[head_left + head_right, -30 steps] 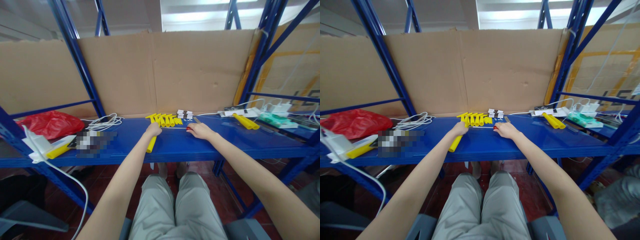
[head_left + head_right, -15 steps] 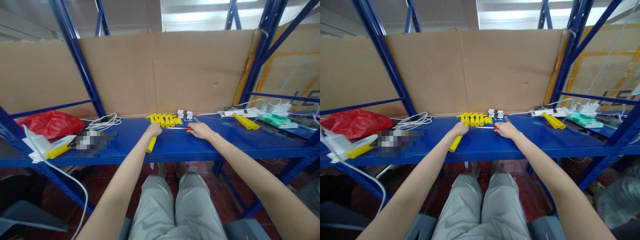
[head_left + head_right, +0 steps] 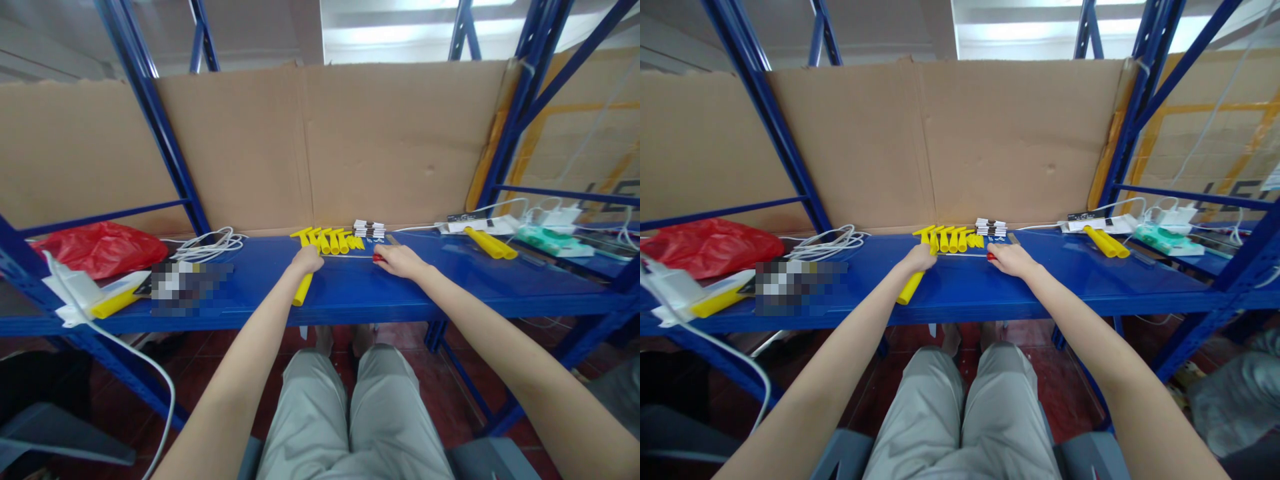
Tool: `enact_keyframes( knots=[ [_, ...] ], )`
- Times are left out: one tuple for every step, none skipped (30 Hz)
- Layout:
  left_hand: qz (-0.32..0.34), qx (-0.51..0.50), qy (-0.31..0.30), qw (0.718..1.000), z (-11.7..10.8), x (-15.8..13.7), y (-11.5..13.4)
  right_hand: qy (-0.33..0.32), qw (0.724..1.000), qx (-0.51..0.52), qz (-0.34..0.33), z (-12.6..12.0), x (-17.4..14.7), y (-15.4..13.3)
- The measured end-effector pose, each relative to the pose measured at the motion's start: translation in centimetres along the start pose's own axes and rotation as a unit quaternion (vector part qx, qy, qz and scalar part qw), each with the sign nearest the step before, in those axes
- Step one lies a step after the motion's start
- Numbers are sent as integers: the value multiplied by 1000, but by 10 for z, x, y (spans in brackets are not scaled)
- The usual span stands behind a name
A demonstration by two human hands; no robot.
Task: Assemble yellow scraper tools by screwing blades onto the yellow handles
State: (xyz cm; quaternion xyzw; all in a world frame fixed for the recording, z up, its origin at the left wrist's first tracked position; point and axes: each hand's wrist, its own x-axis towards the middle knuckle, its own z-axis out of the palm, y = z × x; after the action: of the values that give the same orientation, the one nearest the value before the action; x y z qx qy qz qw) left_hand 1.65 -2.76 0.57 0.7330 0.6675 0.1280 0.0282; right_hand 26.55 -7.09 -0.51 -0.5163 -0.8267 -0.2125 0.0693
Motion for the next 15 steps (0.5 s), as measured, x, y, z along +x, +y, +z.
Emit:
enact_keyframes(
  knots=[
    [1,2,0,1000,0,0,0,-1,1000,-1,-5,0,0,0],
    [0,4,-1,1000,-1,-1,0,-1,1000,-2,-9,-1,0,0],
    [-1,7,-2,1000,-1,-1,0,-1,1000,-1,-13,-1,-1,0],
    [-1,8,-4,1000,-2,-1,0,0,1000,1,-16,-1,-1,0],
    [-1,9,-5,1000,-2,-1,0,1,1000,2,-18,-2,-1,-1],
    [-1,9,-5,1000,-2,-1,0,1,1000,4,-20,-2,-1,-1],
    [0,8,-4,1000,-2,-1,0,0,1000,4,-23,-2,-1,-1],
    [1,6,-3,1000,-2,-1,0,-1,1000,3,-24,-2,-1,-1],
    [3,4,-4,1000,-2,-1,0,-2,1000,3,-26,-2,-1,-1],
    [3,4,-5,1000,-2,-1,0,-3,1000,2,-27,-2,-1,-1],
    [4,3,-7,1000,-1,0,0,-4,1000,2,-27,-2,-1,0],
    [4,3,-9,1000,-1,0,0,-6,1000,2,-26,-2,-1,0],
    [5,2,-11,1000,-1,0,1,-8,1000,1,-24,-2,-1,0],
    [5,2,-13,1000,-2,-1,1,-12,1000,1,-21,-1,-1,1],
    [4,2,-15,1000,-2,-1,1,-16,1000,1,-18,-1,0,1]
  ],
)
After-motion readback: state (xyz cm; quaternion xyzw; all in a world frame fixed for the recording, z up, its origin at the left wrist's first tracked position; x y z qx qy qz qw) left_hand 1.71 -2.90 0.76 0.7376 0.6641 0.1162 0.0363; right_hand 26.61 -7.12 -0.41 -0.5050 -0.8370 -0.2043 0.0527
